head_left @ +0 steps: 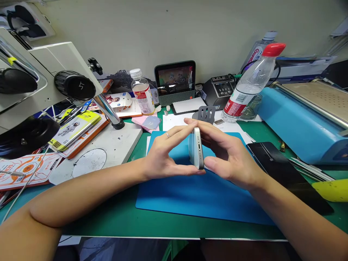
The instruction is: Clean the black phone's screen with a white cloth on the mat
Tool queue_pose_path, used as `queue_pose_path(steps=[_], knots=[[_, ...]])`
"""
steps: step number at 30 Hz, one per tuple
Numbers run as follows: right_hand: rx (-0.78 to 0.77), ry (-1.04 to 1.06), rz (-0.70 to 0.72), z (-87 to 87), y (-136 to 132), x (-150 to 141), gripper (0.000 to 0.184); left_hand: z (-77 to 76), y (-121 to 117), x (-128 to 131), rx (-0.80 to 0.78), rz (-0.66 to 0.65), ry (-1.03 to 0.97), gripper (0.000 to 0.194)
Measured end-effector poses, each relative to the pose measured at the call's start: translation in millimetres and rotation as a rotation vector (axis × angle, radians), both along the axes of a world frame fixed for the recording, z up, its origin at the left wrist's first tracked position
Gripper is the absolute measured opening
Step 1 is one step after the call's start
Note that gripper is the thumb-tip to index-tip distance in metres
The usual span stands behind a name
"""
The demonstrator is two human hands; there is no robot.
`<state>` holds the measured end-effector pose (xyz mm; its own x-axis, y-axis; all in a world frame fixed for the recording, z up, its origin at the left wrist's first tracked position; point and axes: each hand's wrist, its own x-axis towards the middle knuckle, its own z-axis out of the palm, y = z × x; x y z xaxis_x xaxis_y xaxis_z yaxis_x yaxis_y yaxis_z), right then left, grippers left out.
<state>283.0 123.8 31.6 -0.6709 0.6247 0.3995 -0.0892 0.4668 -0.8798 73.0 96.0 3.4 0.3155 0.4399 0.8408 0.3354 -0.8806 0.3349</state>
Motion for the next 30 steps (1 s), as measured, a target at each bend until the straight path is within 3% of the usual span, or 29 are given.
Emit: queue_pose_path(steps=[11,18,30], knots=[[0.039,-0.065,-0.016,5.5,-0.5,2.5,0.074,-1.3,0.5,-1.6,-0.005,0.008,0.024,0.101],[0.189,-0.105,-0.060,9.8,-6.6,5.8,0.080,-0.4,0.1,-0.4,-0.013,-0.059,0.031,0.102],[0.210,-0.137,-0.071,12.3,-11.4,8.9,0.084,-0.1,-4.2,-1.8,0.054,-0.032,0.094,0.101]])
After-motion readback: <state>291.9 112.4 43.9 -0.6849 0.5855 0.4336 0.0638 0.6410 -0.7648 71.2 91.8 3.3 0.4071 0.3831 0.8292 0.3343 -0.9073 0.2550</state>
